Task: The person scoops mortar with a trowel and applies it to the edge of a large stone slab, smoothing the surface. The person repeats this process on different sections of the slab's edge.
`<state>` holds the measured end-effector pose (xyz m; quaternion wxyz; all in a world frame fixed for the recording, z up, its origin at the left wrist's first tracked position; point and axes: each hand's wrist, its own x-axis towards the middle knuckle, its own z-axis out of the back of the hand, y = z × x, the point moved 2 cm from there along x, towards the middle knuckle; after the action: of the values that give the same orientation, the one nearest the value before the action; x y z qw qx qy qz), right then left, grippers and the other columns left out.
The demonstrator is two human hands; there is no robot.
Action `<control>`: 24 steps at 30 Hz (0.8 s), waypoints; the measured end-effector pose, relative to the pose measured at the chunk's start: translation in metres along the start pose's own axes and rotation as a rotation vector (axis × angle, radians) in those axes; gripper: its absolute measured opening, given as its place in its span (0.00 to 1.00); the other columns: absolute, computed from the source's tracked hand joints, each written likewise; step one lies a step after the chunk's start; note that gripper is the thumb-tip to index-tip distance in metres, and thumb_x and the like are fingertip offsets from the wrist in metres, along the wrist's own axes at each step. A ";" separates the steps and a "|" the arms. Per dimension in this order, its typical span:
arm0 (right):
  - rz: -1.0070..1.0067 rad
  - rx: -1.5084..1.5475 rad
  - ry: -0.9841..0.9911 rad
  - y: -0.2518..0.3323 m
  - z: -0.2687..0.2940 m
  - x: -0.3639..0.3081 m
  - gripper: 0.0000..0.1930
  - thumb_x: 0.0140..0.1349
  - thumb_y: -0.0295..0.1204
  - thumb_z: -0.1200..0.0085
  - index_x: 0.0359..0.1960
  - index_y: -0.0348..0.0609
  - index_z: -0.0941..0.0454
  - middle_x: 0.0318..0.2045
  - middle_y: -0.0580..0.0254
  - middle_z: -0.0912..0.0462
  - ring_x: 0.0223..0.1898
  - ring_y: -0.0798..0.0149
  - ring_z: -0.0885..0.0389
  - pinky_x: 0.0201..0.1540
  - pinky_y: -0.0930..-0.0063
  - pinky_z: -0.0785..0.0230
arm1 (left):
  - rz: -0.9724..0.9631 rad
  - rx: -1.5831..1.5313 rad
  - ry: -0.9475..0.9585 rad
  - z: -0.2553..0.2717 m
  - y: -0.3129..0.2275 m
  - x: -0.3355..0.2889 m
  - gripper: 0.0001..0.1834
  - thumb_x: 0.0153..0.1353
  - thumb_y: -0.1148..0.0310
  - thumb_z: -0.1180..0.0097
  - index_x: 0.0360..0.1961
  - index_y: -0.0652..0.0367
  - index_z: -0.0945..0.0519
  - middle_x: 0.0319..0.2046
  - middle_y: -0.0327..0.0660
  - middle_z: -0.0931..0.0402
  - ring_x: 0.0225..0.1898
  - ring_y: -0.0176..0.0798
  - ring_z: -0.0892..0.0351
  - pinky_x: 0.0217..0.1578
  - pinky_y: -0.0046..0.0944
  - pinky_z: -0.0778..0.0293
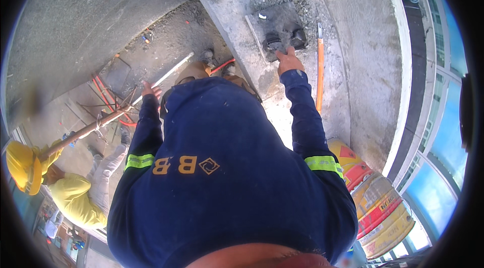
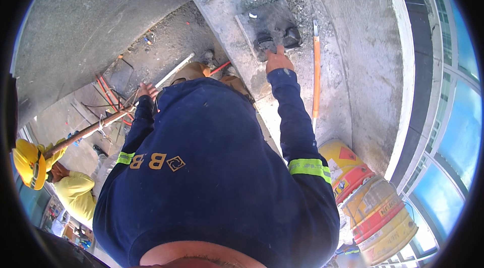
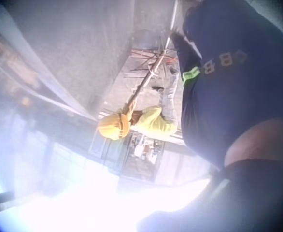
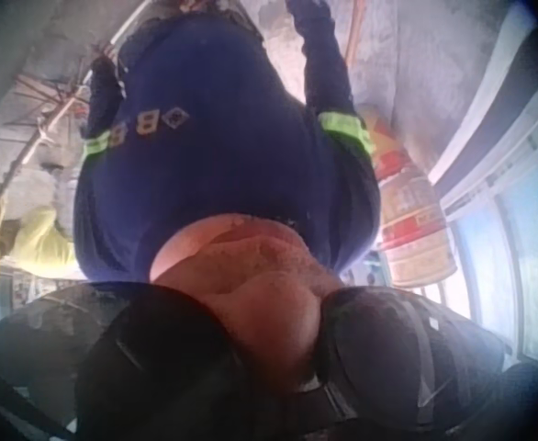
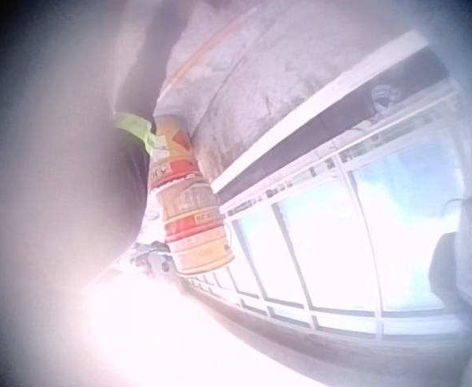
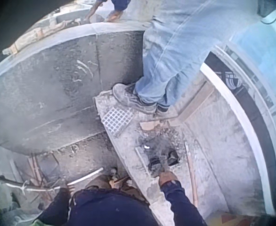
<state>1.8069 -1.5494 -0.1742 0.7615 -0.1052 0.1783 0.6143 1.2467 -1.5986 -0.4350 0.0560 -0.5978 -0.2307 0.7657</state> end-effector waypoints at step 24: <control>0.721 2.353 0.004 -0.056 -0.048 -0.029 0.24 0.65 0.26 0.47 0.63 0.45 0.34 0.57 0.52 0.26 0.44 0.57 0.21 0.42 0.62 0.29 | -0.241 0.329 -0.095 0.016 -0.056 -0.073 0.44 0.64 0.31 0.71 0.57 0.60 0.25 0.46 0.51 0.20 0.40 0.46 0.18 0.38 0.44 0.26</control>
<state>1.8490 -1.6065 -0.2095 0.1789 0.6996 0.6433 0.2544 1.2416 -1.5795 -0.3441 0.2332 -0.5119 -0.1747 0.8081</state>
